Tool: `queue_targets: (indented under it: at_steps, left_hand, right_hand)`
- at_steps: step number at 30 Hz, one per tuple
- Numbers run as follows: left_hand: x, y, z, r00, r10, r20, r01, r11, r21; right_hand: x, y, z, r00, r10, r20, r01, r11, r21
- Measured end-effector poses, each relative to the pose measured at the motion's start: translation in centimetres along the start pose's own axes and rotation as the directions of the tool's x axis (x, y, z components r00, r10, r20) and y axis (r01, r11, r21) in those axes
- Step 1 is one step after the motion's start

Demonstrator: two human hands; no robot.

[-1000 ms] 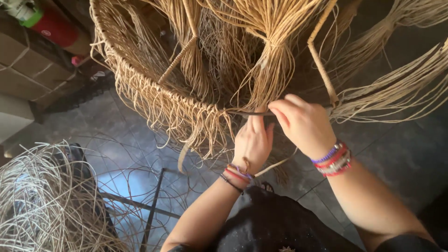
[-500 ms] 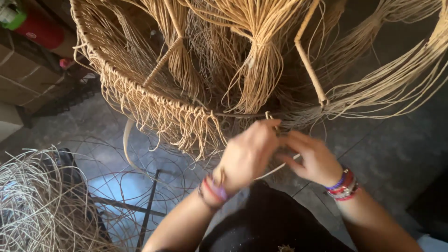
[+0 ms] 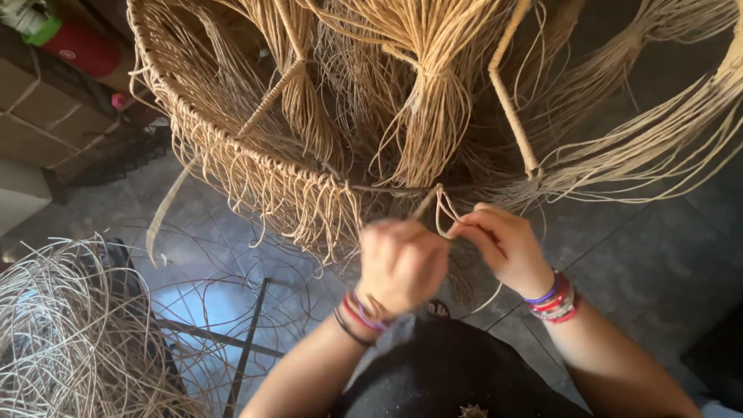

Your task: Weaving and knotting natural fibers onto a circular frame to create a decorative object

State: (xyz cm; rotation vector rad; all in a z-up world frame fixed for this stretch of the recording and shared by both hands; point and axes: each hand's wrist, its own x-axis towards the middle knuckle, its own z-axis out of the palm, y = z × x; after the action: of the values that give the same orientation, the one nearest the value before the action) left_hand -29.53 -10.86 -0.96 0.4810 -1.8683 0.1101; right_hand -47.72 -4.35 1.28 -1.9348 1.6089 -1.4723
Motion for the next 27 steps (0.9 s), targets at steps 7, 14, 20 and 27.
queue_targets:
  at_steps: [7, 14, 20, 27]
  left_hand:
    - [-0.4, 1.9, -1.2, 0.97, -0.065, 0.236, 0.087, 0.992, -0.088]
    - [-6.1, -0.1, -3.4, 0.451, -0.42, 0.788, 0.884, 0.334, -0.328]
    - [1.6, -1.4, -3.0, 0.342, -0.066, 0.937, 0.91, 0.271, -0.313]
    - [-3.2, -2.3, 1.8, 0.595, 0.163, 0.787, 0.788, 0.073, -0.611]
  right_hand:
    - [-0.2, 0.4, -0.2, 0.947, 0.234, 0.219, -0.264, 0.957, 0.122]
    - [0.1, 1.3, 0.1, 0.995, 0.092, -0.033, -0.09, 0.995, 0.044]
    - [-0.7, 1.4, 0.2, 0.996, 0.025, 0.091, -0.033, 0.996, 0.084]
    - [-0.7, 0.6, -0.1, 0.996, -0.038, 0.075, 0.037, 0.999, 0.021]
